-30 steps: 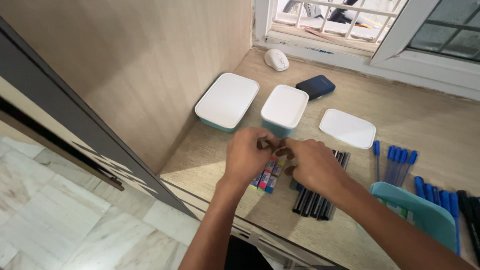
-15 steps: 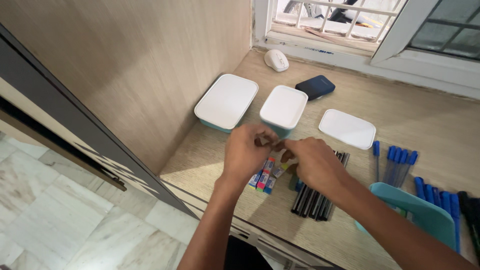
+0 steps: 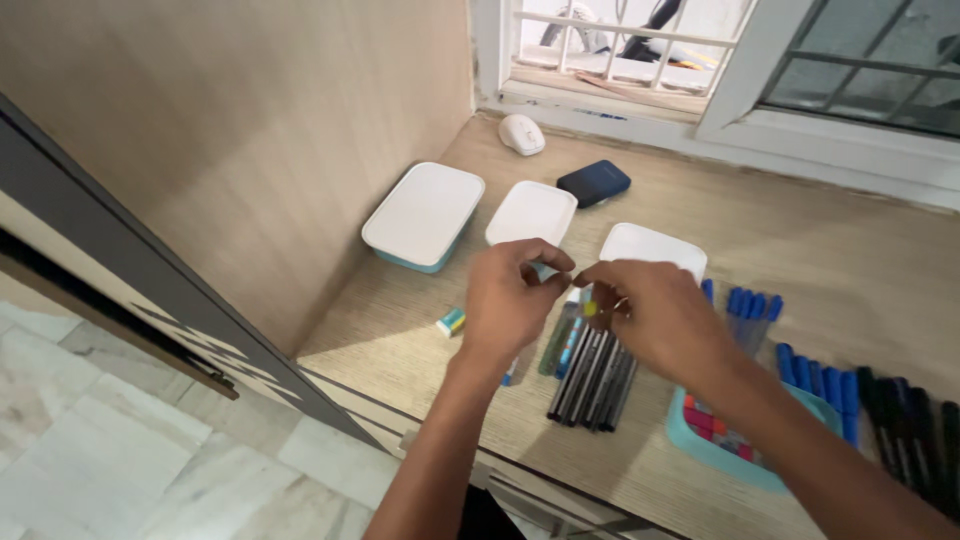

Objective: The person sorts and places erasers into a small blue container by hand, handling the items one at a time on a wooden surface.

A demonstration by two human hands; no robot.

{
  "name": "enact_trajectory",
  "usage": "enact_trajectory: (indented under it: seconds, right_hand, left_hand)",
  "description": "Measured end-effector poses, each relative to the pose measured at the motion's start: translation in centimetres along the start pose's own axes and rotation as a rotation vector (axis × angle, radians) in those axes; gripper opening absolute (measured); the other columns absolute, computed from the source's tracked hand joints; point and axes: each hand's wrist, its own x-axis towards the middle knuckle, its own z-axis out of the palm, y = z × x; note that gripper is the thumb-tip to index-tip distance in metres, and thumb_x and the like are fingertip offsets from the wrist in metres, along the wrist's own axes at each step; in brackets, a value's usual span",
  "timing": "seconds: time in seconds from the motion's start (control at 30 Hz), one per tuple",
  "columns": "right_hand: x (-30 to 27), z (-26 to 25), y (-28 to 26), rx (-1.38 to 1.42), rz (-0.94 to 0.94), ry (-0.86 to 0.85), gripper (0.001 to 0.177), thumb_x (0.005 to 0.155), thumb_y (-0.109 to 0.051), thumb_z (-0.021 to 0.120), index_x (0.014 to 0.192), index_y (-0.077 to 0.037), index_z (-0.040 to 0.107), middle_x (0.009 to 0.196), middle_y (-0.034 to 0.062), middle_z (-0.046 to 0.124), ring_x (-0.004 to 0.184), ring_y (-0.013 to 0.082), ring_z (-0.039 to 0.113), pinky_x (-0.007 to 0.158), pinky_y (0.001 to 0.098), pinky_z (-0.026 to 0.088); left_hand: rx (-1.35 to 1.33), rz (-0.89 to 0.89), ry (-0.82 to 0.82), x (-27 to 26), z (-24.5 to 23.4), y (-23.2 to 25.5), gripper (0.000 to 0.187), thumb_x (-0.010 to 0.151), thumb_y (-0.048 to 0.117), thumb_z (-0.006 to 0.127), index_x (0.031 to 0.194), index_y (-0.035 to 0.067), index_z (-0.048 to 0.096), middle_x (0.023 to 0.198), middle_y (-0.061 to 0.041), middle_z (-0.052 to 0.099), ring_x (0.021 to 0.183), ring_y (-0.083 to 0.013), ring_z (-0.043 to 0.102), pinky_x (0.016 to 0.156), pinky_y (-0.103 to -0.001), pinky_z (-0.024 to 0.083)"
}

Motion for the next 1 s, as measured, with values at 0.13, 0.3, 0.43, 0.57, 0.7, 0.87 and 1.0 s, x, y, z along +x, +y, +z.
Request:
enact_trajectory:
  seconds: [0.13,0.3,0.43,0.57,0.7,0.87,1.0]
  right_hand:
    - [-1.4,-2.7,2.0,0.102,-0.001,0.075,0.027,0.083,-0.016,0.082,0.109,-0.017,0.08,0.102,0.0057,0.077,0.093,0.0196,0.078,0.083,0.0342,0.063]
    - [-3.8,-4.4,5.2,0.297,-0.029,0.243,0.02,0.085,-0.014,0.078,0.102,-0.003,0.077,0.1,0.0053,0.076,0.09,0.0173,0.079,0.076,0.0324,0.063]
    - [-5.5,-5.5,7.7,0.359,-0.001,0.291,0.018,0.091,-0.012,0.071,0.103,0.0,0.078,0.101,0.0062,0.074,0.09,0.0152,0.079,0.076,0.0295,0.062]
    - [-7.1,-6.7,9.8,0.439,0.005,0.265,0.021,0.088,-0.006,0.073,0.107,0.0,0.077,0.104,0.0104,0.076,0.091,0.0179,0.077,0.078,0.0302,0.061]
    - [-8.3,-8.6,11.0,0.536,0.223,0.161,0.039,0.081,-0.002,0.076,0.119,-0.004,0.068,0.109,0.0071,0.079,0.095,0.0182,0.078,0.081,0.031,0.061]
    - [-9.9,-9.2,12.2,0.474,0.359,0.085,0.038,0.081,-0.005,0.078,0.119,-0.007,0.074,0.103,0.0102,0.084,0.099,0.0186,0.081,0.087,0.0316,0.061]
    - [-11.1,-8.7,13.4,0.258,0.447,0.011,0.04,0.084,-0.015,0.082,0.123,-0.012,0.073,0.109,0.0076,0.083,0.103,0.0164,0.08,0.093,0.0314,0.062]
  left_hand:
    - [-0.091,0.044,-0.017,-0.1,2.9,1.0,0.017,0.08,0.007,0.077,0.096,0.003,0.077,0.09,-0.008,0.08,0.062,-0.0177,0.064,0.059,-0.031,0.053]
    - [-0.135,0.122,-0.022,-0.7,6.9,2.6,0.024,0.089,0.012,0.074,0.111,0.001,0.074,0.098,-0.012,0.078,0.078,-0.0163,0.073,0.069,-0.03,0.058]
    - [-0.226,-0.033,-0.142,-0.9,9.4,4.3,0.021,0.092,0.014,0.072,0.109,0.001,0.076,0.091,-0.015,0.08,0.079,-0.0175,0.076,0.072,-0.03,0.059]
    - [-0.424,0.053,-0.27,-0.8,11.7,4.9,0.017,0.092,0.007,0.072,0.106,-0.002,0.077,0.093,-0.013,0.08,0.085,-0.0155,0.076,0.079,-0.029,0.061]
    - [-0.654,0.034,-0.447,-0.9,13.1,5.2,0.017,0.091,0.001,0.071,0.107,-0.003,0.076,0.096,-0.01,0.078,0.091,-0.0146,0.075,0.084,-0.03,0.063]
    - [-0.412,0.065,-0.473,-1.5,14.2,6.6,0.025,0.08,0.003,0.079,0.105,0.0,0.078,0.094,-0.011,0.08,0.091,-0.0179,0.078,0.082,-0.029,0.062]
    - [-0.074,0.202,-0.401,-2.0,14.5,7.2,0.032,0.069,0.014,0.089,0.099,0.006,0.08,0.094,-0.014,0.079,0.087,-0.0271,0.078,0.082,-0.035,0.059]
